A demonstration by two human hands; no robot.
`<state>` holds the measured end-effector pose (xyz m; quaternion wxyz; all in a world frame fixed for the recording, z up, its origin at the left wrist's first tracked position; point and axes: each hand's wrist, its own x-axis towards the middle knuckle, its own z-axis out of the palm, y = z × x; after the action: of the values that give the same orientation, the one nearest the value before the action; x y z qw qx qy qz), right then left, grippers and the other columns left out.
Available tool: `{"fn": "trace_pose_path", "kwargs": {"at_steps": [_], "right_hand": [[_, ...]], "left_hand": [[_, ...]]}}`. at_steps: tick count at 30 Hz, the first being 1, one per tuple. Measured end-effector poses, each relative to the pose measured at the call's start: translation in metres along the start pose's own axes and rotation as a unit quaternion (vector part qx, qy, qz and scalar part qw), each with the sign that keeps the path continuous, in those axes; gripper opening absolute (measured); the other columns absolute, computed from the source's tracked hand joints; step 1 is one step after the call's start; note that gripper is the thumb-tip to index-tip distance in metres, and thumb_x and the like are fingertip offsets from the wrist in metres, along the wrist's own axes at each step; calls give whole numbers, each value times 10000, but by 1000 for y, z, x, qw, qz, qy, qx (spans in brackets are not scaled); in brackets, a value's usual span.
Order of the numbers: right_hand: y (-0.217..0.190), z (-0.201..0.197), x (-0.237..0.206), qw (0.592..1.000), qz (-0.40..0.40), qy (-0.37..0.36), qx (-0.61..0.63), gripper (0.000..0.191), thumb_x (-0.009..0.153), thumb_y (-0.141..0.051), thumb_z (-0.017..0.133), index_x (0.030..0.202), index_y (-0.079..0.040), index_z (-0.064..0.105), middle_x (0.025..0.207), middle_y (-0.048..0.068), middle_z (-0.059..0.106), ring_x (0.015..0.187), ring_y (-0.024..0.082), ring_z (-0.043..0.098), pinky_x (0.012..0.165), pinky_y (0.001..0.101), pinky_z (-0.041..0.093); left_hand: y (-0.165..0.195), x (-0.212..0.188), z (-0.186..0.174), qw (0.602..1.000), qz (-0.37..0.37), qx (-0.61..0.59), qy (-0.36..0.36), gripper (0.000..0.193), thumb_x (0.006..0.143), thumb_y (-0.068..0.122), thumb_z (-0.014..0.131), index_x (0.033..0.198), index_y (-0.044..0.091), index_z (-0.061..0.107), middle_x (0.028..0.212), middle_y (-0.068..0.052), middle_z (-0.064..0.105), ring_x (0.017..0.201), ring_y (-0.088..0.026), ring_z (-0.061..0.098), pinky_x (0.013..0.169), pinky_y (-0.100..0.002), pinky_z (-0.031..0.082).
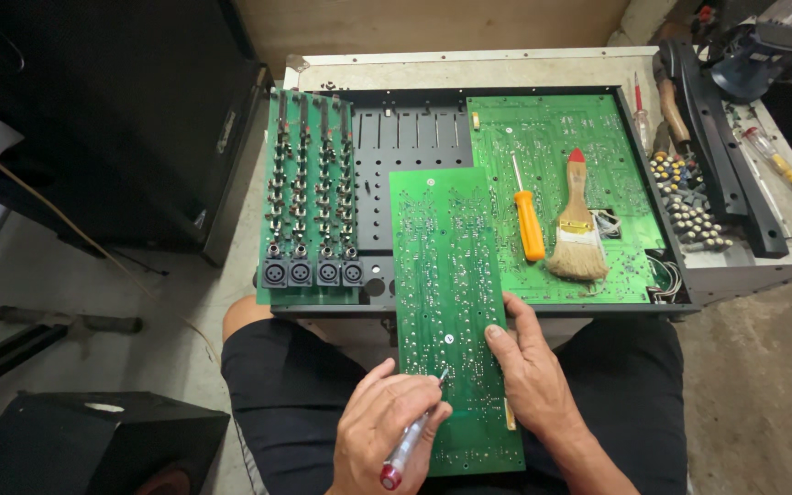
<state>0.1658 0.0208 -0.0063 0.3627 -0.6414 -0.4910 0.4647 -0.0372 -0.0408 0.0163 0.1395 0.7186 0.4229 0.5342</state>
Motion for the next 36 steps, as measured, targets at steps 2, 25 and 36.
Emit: {"fn": "trace_pose_path", "kwargs": {"at_steps": [2, 25, 36], "right_hand": [[0, 0, 0, 1000, 1, 3, -7, 536, 965, -279, 543, 1479, -155, 450, 1119, 102, 752, 990, 162, 713, 882, 319, 547], [2, 0, 0, 1000, -15, 0, 0, 539, 973, -262, 534, 1488, -135, 436, 1118, 97, 744, 988, 143, 691, 886, 306, 535], [3, 1, 0, 999, -33, 2, 2, 524, 978, -261, 535, 1477, -128, 446, 1187, 78, 720, 1036, 136, 674, 912, 301, 523]], "left_hand": [[0, 0, 0, 1000, 5, 9, -1, 266, 833, 91, 827, 1060, 82, 688, 1019, -80, 759, 948, -260, 770, 1004, -498, 545], [0, -10, -7, 996, -61, -71, -9, 184, 883, 101, 809, 1019, 39, 703, 985, -99, 782, 1049, -297, 798, 1013, -483, 588], [2, -7, -8, 999, -19, -37, -33, 172, 889, 76, 785, 1015, 43, 672, 1016, -109, 771, 1067, -303, 783, 1014, -484, 587]]}}
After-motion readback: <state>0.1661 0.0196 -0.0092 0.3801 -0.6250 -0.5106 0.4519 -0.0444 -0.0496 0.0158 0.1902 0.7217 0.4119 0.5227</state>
